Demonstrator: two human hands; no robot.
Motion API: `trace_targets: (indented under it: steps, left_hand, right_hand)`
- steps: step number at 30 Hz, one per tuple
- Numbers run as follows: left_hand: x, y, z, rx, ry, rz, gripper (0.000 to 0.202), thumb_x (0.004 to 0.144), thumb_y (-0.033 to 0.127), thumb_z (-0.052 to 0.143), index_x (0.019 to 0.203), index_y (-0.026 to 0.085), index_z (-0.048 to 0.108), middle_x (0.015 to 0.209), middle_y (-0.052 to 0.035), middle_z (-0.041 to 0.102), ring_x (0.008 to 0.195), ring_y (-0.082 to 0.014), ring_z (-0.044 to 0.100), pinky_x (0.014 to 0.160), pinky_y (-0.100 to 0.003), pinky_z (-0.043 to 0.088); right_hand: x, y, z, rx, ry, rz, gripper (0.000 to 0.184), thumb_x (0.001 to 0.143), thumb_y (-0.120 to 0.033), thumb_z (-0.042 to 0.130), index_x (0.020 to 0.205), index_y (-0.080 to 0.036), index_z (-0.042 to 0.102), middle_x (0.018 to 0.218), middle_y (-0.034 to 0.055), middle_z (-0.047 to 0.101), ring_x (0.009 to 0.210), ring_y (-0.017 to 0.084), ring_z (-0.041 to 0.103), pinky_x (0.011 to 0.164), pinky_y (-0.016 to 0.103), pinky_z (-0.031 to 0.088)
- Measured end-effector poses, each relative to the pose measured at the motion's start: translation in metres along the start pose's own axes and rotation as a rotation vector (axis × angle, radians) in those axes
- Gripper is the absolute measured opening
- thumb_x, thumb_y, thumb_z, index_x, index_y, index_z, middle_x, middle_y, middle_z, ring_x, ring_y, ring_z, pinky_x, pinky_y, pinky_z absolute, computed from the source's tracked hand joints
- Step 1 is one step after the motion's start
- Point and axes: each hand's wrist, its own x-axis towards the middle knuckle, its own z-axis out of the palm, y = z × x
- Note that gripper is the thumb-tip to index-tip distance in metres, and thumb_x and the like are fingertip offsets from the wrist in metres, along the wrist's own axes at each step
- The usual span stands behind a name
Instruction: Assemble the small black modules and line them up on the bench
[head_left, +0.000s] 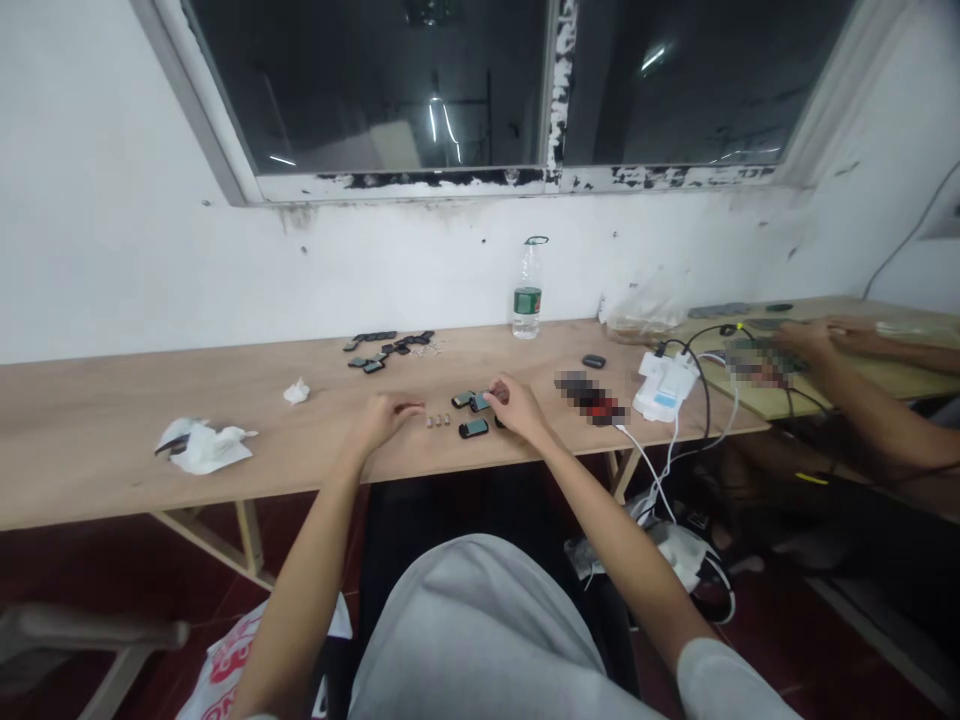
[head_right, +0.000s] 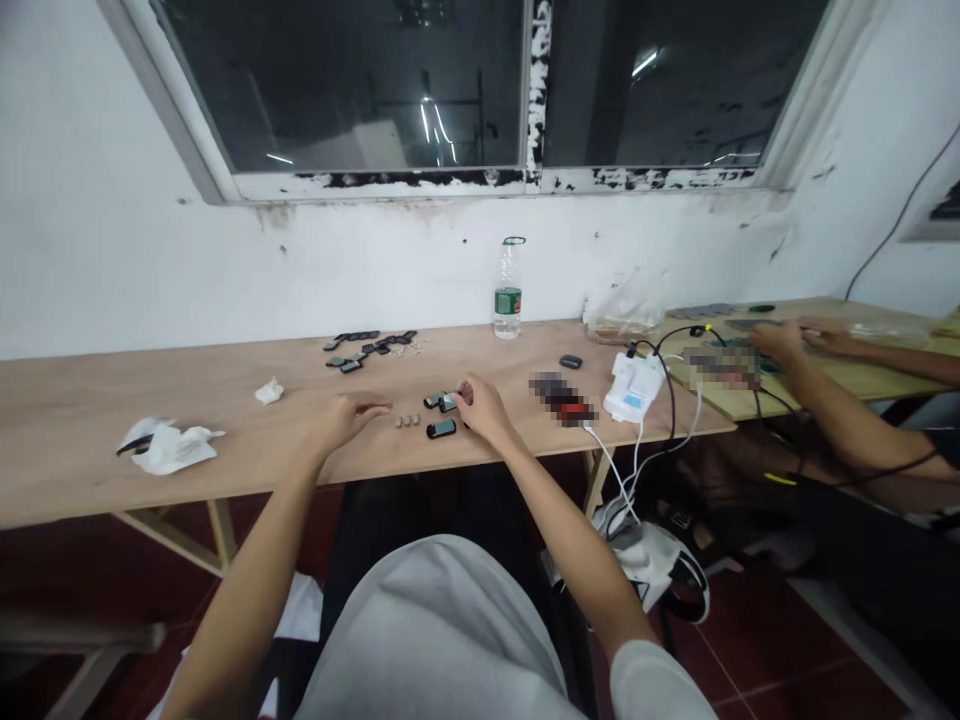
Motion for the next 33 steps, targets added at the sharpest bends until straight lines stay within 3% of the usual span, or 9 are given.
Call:
trace_targets:
  steps: [5, 10, 14, 21, 33]
  left_hand:
    - [-0.004, -0.027, -0.006, 0.032, -0.049, -0.1, 0.042, 0.083, 0.058, 0.062, 0.088, 0.019, 0.078, 0.101, -0.0115, 0.078, 0.092, -0.0307, 0.072, 0.086, -0.041, 0.055]
    - [-0.005, -0.027, 0.0, -0.064, -0.178, -0.106, 0.039, 0.078, 0.058, 0.068, 0.081, 0.021, 0.078, 0.091, -0.0096, 0.078, 0.086, -0.0288, 0.072, 0.081, -0.039, 0.056]
    - [-0.005, -0.026, 0.008, -0.158, -0.211, -0.14, 0.037, 0.072, 0.054, 0.075, 0.087, 0.021, 0.078, 0.096, -0.0091, 0.078, 0.088, -0.0282, 0.073, 0.082, -0.038, 0.057]
    - [-0.005, -0.027, 0.013, -0.223, -0.211, -0.149, 0.035, 0.071, 0.05, 0.077, 0.088, 0.019, 0.077, 0.097, -0.0114, 0.078, 0.09, -0.0293, 0.073, 0.082, -0.04, 0.059]
    - [-0.004, -0.021, 0.024, -0.225, -0.216, -0.12, 0.035, 0.078, 0.047, 0.071, 0.099, 0.019, 0.076, 0.107, -0.0107, 0.077, 0.097, -0.0295, 0.072, 0.09, -0.043, 0.057]
  right_hand:
    - [-0.004, 0.003, 0.005, -0.165, -0.041, -0.041, 0.009, 0.091, -0.024, 0.062, 0.093, -0.018, 0.068, 0.091, 0.006, 0.074, 0.082, 0.019, 0.067, 0.079, 0.029, 0.048]
    - [-0.012, -0.008, 0.011, -0.374, -0.059, -0.042, 0.018, 0.097, -0.028, 0.056, 0.098, -0.02, 0.072, 0.1, 0.0107, 0.074, 0.092, 0.024, 0.066, 0.082, 0.031, 0.046]
    - [-0.016, -0.017, 0.013, -0.472, -0.104, -0.042, 0.028, 0.099, -0.028, 0.05, 0.093, -0.017, 0.075, 0.097, 0.0157, 0.074, 0.093, 0.027, 0.066, 0.085, 0.034, 0.046]
    - [-0.014, -0.026, 0.003, -0.456, -0.284, -0.17, 0.033, 0.099, -0.023, 0.045, 0.09, -0.019, 0.077, 0.099, 0.0104, 0.075, 0.098, 0.024, 0.063, 0.097, 0.035, 0.041]
    - [-0.014, -0.022, 0.006, -0.397, -0.334, -0.146, 0.028, 0.093, -0.018, 0.053, 0.106, -0.023, 0.076, 0.119, 0.007, 0.071, 0.114, 0.026, 0.059, 0.102, 0.04, 0.041]
